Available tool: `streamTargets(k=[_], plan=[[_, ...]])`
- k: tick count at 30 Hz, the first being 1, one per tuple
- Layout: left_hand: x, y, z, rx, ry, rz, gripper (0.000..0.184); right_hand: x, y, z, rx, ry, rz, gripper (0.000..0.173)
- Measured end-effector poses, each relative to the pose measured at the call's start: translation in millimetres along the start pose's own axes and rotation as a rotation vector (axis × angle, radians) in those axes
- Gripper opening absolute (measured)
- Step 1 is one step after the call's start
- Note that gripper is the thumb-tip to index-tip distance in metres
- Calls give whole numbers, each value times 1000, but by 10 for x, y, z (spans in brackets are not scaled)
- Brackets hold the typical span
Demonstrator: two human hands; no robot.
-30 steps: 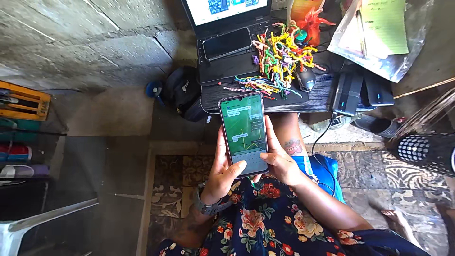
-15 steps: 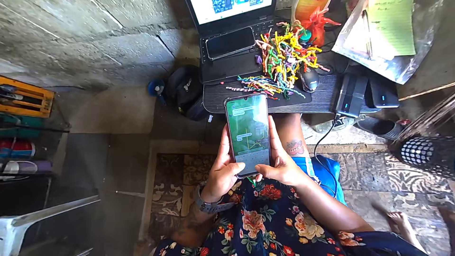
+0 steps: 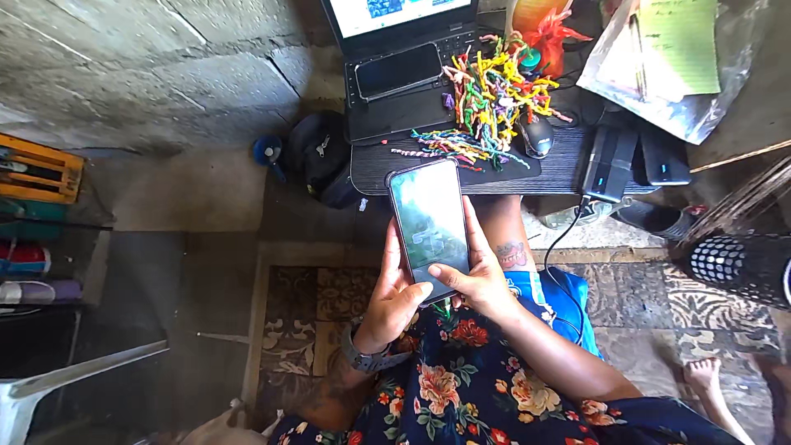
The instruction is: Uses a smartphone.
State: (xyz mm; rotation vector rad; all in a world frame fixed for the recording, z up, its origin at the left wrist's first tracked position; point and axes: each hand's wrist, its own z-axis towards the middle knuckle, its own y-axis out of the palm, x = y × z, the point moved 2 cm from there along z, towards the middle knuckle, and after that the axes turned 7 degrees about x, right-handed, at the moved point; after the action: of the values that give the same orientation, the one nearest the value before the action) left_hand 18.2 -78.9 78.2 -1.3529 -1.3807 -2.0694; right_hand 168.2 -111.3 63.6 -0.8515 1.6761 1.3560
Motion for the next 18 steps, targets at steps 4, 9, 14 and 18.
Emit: streamTargets(k=[4,9,14,18], plan=[[42,-38,10,54,-29,-34,86,38,-94,17,-278,-8,39,114],[41,-43,7,105,-22,158,89,31,-113,-7,-334,-8,3,114],[44,-66,16,2,-45,-47,92,24,-145,-9,-357,-3,26,111],[51,-74,16,-53,-61,-107,91,43,-173,-6,-355,30,121,96]])
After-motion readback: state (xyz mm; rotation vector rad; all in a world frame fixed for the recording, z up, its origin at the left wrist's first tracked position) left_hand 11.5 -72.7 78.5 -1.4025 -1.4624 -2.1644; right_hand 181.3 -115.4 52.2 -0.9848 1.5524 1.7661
